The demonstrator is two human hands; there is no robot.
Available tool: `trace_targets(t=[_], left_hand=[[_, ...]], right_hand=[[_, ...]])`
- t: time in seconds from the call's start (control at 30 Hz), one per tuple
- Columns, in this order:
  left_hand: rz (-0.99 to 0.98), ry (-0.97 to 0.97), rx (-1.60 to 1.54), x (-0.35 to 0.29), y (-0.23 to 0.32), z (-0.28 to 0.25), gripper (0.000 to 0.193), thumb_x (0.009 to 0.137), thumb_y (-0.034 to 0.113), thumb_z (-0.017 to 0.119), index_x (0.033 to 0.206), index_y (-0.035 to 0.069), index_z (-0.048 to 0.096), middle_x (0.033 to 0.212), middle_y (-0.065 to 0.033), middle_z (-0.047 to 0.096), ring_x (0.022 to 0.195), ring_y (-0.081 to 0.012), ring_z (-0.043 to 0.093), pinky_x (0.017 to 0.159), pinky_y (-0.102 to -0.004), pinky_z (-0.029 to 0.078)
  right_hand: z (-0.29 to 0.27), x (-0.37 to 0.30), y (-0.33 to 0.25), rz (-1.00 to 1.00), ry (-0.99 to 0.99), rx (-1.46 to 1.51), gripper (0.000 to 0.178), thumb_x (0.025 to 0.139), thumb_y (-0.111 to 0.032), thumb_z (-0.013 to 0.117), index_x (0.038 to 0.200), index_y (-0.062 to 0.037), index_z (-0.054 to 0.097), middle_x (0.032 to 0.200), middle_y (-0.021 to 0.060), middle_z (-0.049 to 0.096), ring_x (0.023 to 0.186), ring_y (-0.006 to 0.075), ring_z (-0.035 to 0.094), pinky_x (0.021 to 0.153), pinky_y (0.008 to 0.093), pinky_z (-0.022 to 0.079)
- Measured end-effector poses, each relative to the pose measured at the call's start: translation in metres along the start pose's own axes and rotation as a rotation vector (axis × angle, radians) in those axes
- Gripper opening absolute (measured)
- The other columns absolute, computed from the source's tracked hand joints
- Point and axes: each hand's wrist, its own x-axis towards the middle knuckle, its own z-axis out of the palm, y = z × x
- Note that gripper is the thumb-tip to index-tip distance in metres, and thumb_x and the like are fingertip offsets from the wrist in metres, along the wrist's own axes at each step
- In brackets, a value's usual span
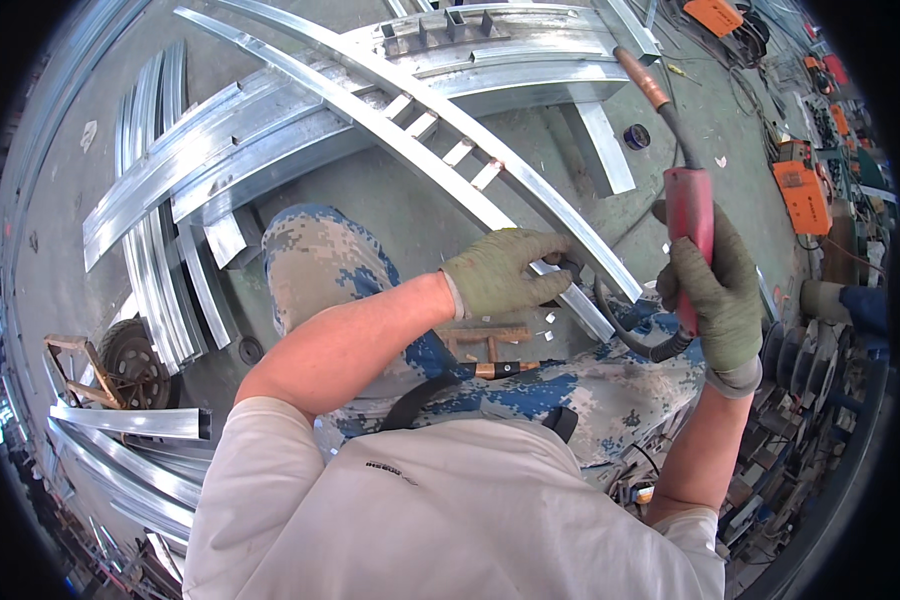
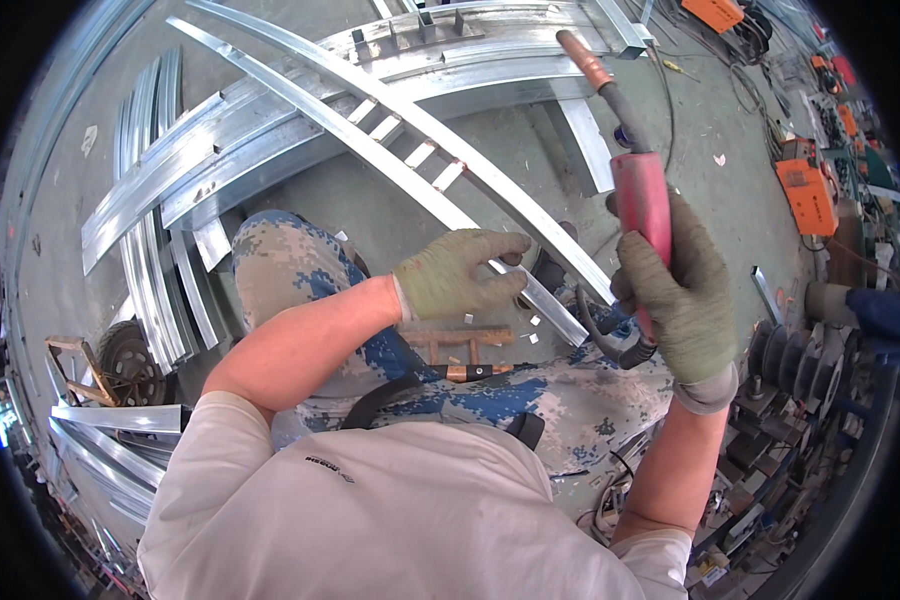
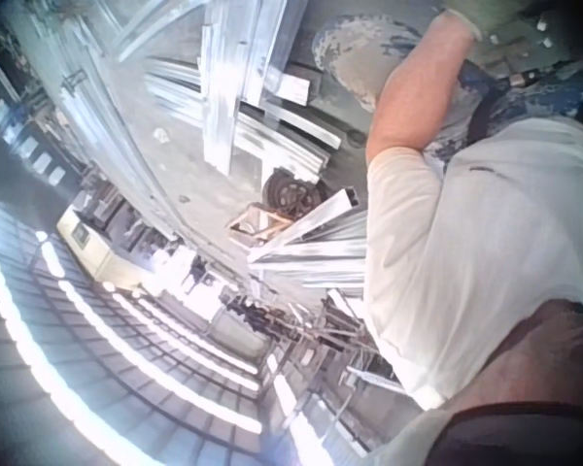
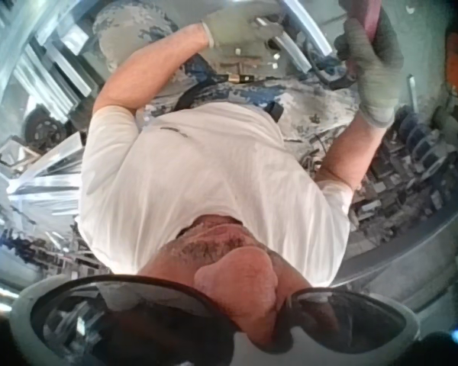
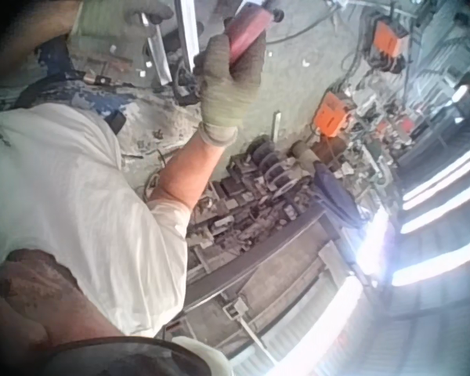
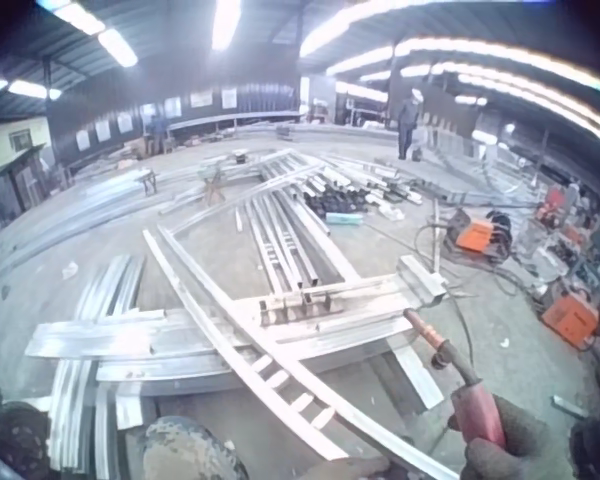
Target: The person welds metal frames using a welding torch, positioning and joining metal pieces on the floor. They handle metal bars and frames, aligning them before welding.
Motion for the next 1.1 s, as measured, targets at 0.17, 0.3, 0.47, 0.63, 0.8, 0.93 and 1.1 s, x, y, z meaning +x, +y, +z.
trace_targets(t=[0.17,0.3,0.47,0.63,0.8,0.93,1.1], left_hand=[[-0.126,0.102,-0.573,0.002,-0.011,0.014,0.048,0.111,0.037,0.06,0.139,-0.002,0.064,0.118,-0.0087,0.073,0.111,-0.0154,0.067,0.099,-0.0307,0.053],[-0.164,0.155,-0.537,-0.001,-0.018,0.014,0.051,0.112,0.043,0.058,0.135,-0.001,0.066,0.116,-0.007,0.072,0.105,-0.0142,0.065,0.096,-0.0298,0.053],[-0.273,0.137,-0.59,-0.005,-0.017,0.012,0.052,0.111,0.044,0.059,0.135,-0.002,0.067,0.116,-0.007,0.072,0.106,-0.0124,0.064,0.096,-0.0297,0.053],[-0.277,0.15,-0.589,-0.001,-0.026,0.018,0.052,0.11,0.041,0.061,0.138,-0.003,0.066,0.119,-0.0071,0.072,0.113,-0.0127,0.064,0.102,-0.0297,0.051],[-0.243,0.166,-0.659,0.0,-0.023,0.018,0.051,0.111,0.039,0.061,0.141,-0.002,0.064,0.124,-0.0077,0.071,0.116,-0.0133,0.063,0.105,-0.0296,0.05],[-0.239,0.153,-0.675,0.004,-0.03,0.018,0.051,0.112,0.038,0.06,0.143,-0.002,0.063,0.126,-0.0079,0.07,0.117,-0.0138,0.064,0.107,-0.0301,0.05],[-0.257,0.138,-0.69,0.005,-0.024,0.015,0.052,0.111,0.039,0.061,0.145,-0.001,0.062,0.126,-0.0077,0.07,0.117,-0.0145,0.064,0.106,-0.0305,0.051]], right_hand=[[0.024,-0.001,0.022,0.195,-0.215,-0.141,0.056,0.103,-0.024,0.069,0.154,-0.0067,0.056,0.103,0.0035,0.07,0.076,0.0097,0.06,0.068,0.0294,0.052],[0.055,0.003,0.052,0.041,-0.261,-0.236,0.06,0.099,-0.025,0.07,0.154,-0.0068,0.055,0.098,0.0108,0.072,0.081,0.0186,0.066,0.077,0.0349,0.055],[0.063,0.011,0.069,-0.03,-0.287,-0.308,0.056,0.098,-0.023,0.069,0.151,-0.0079,0.057,0.107,0.0228,0.073,0.097,0.0353,0.071,0.091,0.0432,0.054],[0.076,0.009,0.068,-0.165,-0.288,-0.38,0.058,0.099,-0.019,0.066,0.154,-0.0101,0.052,0.113,0.0287,0.071,0.106,0.0479,0.069,0.094,0.0501,0.053],[0.08,0.012,0.07,-0.269,-0.232,-0.456,0.058,0.098,-0.017,0.065,0.154,-0.0111,0.051,0.117,0.0305,0.07,0.111,0.0503,0.067,0.095,0.0518,0.053],[0.084,0.012,0.067,-0.255,-0.211,-0.517,0.057,0.099,-0.017,0.066,0.153,-0.0088,0.052,0.119,0.0309,0.069,0.114,0.0508,0.066,0.097,0.0522,0.052],[0.084,0.015,0.075,-0.365,-0.166,-0.548,0.057,0.099,-0.018,0.067,0.152,-0.0044,0.052,0.123,0.0313,0.069,0.118,0.0514,0.065,0.1,0.0527,0.052]])
